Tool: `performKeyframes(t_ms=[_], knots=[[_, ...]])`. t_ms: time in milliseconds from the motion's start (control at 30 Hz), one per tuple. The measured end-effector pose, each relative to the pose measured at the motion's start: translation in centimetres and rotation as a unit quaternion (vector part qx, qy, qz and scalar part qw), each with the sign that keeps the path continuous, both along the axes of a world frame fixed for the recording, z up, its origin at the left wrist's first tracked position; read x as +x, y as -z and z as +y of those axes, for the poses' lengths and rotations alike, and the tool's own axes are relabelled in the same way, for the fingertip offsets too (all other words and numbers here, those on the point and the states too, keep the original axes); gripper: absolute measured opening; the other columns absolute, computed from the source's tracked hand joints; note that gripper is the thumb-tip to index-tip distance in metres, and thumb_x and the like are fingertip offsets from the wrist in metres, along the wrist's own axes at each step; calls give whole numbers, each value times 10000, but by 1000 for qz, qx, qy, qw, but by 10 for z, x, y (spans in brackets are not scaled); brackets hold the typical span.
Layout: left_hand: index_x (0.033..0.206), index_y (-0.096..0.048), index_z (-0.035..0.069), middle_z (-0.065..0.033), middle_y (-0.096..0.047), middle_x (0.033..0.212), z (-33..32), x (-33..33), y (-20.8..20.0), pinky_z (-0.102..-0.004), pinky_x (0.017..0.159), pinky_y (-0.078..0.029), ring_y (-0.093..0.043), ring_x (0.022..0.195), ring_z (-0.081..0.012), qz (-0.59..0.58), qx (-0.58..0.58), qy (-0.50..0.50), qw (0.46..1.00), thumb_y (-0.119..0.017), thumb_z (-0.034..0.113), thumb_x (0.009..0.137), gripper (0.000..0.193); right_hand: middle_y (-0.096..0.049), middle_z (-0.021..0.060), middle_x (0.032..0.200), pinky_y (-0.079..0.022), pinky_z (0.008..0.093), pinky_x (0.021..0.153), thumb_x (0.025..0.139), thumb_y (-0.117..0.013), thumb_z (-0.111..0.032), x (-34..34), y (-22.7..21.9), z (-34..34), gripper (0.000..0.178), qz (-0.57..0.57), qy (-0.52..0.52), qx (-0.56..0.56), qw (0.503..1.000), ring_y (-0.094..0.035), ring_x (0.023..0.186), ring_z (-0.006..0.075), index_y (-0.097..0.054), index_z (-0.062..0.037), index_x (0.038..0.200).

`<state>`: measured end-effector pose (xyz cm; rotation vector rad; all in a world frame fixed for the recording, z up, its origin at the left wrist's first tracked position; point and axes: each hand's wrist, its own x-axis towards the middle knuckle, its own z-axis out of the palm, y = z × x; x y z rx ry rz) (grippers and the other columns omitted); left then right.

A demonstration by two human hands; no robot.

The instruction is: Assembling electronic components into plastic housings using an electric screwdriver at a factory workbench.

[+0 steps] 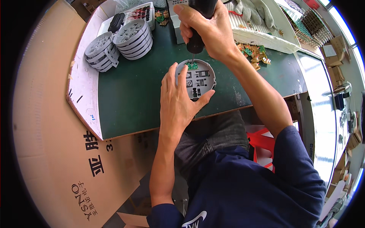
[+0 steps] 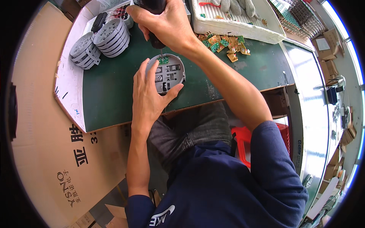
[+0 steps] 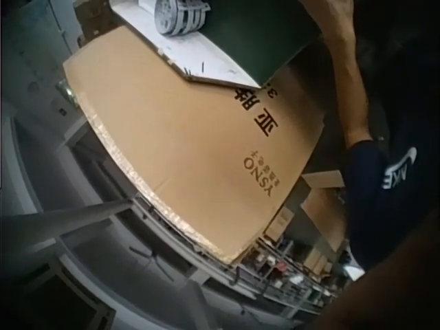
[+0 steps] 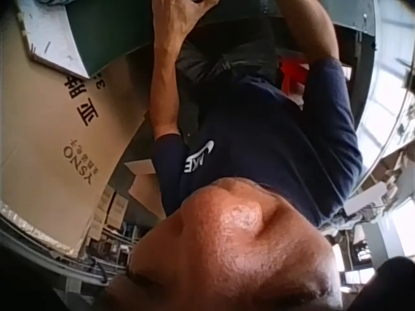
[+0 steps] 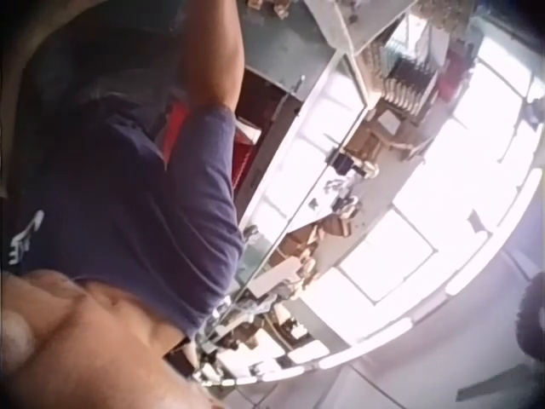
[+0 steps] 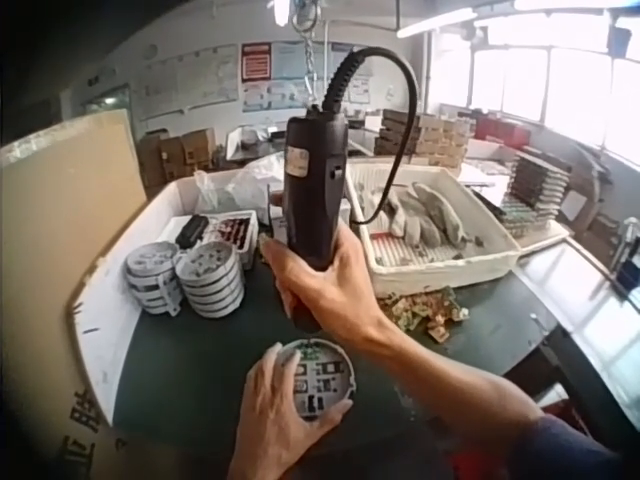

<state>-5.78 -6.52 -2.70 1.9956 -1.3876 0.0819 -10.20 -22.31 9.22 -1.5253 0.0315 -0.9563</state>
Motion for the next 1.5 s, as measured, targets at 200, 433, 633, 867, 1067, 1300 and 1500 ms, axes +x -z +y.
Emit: performKeyframes(t_ms=[200, 433, 633, 867, 1067, 1300, 1500], knots=[[1423, -503, 2, -228, -432, 1518, -1, 1, -1, -495, 1115, -430, -465, 1340, -410, -3, -5, 0, 1000, -825, 517, 814, 860, -572, 12, 660, -458, 265, 481, 979, -720, -218, 0, 1, 1, 282, -13, 6, 10, 1000, -553, 514, 99, -529, -41, 1087], [1426, -497, 5, -227, -437, 1512, -2, 0, -1, -494, 1111, -433, -468, 1334, -412, -2, -3, 3, 1000, -825, 508, 818, 854, -581, 10, 657, -434, 256, 486, 957, -744, -234, 2, 13, -13, 253, 24, -34, -37, 998, -554, 519, 92, -571, -52, 931], [1428, -488, 14, -230, -447, 1498, -2, 0, 1, -500, 1098, -441, -475, 1321, -419, -8, -12, 4, 1000, -828, 495, 819, 847, -588, 9, 637, -430, 256, 487, 942, -762, -232, 2, 14, -10, 251, 72, -50, -20, 996, -558, 517, 89, -592, -51, 901], [1423, -482, -5, -241, -454, 1486, -2, 2, 1, -507, 1085, -442, -488, 1300, -432, -23, -21, 0, 1000, -832, 506, 811, 871, -592, 7, 648, -430, 256, 482, 950, -769, -264, 3, 16, -3, 282, 61, -10, -14, 998, -560, 521, 88, -588, -48, 952], [1414, -472, -70, -300, -439, 1470, 4, 12, -3, -502, 1112, -419, -454, 1345, -451, 5, -27, 50, 998, -812, 569, 809, 943, -593, 6, 653, -435, 256, 489, 956, -777, -302, 8, 4, -10, 321, 67, -50, -15, 996, -570, 541, 88, -576, -55, 993], [1354, -588, 12, -242, -537, 1443, -24, 158, -103, -470, 1164, -372, -458, 1394, -391, -119, -61, -31, 991, -854, 527, 786, 812, -602, 13, 704, -505, 282, 681, 943, -766, -405, 18, -15, -13, 648, 57, -20, -113, 992, -615, 651, 103, -554, 9, 1394], [1434, -538, -29, -308, -574, 1406, -79, 235, -132, -482, 1117, -447, -560, 1325, -415, 32, 329, -5, 944, -830, 742, 650, 1138, -670, 31, 833, -520, 265, 791, 968, -751, -370, 9, -19, -12, 555, 65, -13, -101, 993, -658, 799, 101, -567, 3, 1336]])
